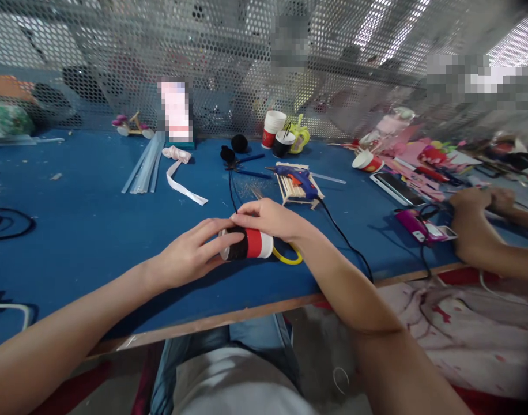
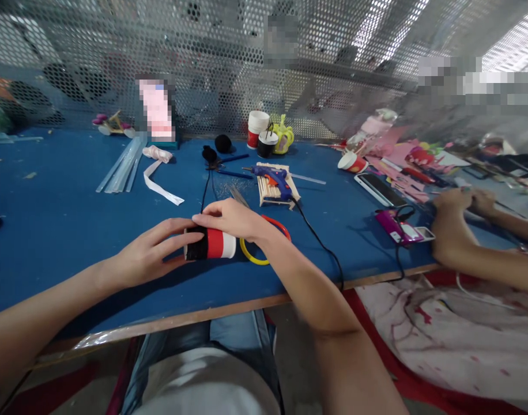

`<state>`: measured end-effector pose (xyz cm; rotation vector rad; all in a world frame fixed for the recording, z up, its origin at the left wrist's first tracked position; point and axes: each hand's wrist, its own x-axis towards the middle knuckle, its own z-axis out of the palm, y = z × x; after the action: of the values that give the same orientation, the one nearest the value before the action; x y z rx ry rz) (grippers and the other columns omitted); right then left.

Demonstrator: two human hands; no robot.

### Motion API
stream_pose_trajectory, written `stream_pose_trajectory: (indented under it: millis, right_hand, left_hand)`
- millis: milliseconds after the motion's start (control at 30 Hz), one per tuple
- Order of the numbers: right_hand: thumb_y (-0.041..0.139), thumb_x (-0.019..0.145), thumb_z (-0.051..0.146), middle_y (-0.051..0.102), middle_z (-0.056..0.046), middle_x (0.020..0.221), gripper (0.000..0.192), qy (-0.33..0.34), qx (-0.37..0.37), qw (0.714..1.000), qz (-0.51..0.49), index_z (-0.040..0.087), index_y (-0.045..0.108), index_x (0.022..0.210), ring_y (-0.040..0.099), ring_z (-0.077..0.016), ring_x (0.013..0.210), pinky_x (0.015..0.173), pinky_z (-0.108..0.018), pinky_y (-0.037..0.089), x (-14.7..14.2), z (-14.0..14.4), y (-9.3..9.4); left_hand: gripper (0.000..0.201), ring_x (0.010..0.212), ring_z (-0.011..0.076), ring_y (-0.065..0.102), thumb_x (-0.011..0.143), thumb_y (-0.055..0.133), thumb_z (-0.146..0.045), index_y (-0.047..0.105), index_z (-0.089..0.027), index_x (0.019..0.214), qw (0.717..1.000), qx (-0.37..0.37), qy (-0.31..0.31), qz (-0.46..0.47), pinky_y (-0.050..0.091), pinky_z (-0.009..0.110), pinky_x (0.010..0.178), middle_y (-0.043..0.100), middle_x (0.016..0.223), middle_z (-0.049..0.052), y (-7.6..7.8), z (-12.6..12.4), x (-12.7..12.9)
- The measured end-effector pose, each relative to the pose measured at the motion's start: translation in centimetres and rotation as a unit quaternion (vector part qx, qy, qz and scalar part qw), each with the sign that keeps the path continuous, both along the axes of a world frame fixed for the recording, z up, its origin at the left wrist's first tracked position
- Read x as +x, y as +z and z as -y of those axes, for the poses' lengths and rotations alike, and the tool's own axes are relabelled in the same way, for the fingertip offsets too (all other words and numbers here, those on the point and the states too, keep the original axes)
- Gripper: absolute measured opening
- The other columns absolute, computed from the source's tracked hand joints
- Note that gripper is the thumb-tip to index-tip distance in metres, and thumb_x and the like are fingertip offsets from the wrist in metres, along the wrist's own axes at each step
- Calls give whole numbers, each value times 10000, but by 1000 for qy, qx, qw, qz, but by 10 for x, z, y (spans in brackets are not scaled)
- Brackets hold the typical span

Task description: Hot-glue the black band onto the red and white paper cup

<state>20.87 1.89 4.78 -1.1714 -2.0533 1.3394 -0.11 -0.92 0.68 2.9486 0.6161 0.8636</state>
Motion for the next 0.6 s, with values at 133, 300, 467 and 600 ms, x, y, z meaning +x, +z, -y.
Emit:
stream_pose_trajectory:
  millis: [133, 300, 467, 600]
  right_hand:
    - [618, 718, 481, 607, -9, 719, 325, -79, 20, 993, -80, 157, 610, 741, 516, -111, 676, 653, -258, 412, 2, 2, -7]
    - [583, 768, 441, 614, -13, 760, 269, -116, 91, 982, -121, 174, 587, 741, 515, -107, 697, 695, -266, 417, 9, 6, -3]
    - [563, 799, 412, 595, -5, 723, 251, -138, 135, 973, -127, 170, 565, 731, 493, -91, 648, 656, -248, 414, 13, 7, 0]
    - [567, 802, 385, 590, -8, 724, 236, -127, 155, 974, -109, 158, 569, 739, 494, -91, 656, 644, -240, 407, 13, 6, -3]
  left_hand:
    - [392, 1118, 235, 510, 837, 539, -177, 448, -162, 1218, 999, -44, 2, 6, 491, 371, 919, 479, 1217, 149, 1, 1, 1]
    - [497, 1105, 217, 520, 817, 584, -291, 388, -196, 1263, 981, -186, 9, 50, 499, 361, 909, 491, 1214, 124, 3, 0, 2]
    - [510, 1020, 197, 554, 786, 626, -293, 427, -178, 1241, 961, -266, 2, 78, 534, 315, 827, 502, 1188, 123, 4, 1, 3]
    - [492, 993, 178, 564, 786, 627, -283, 442, -177, 1230, 956, -282, -12, 76, 536, 284, 801, 496, 1198, 118, 2, 2, 5]
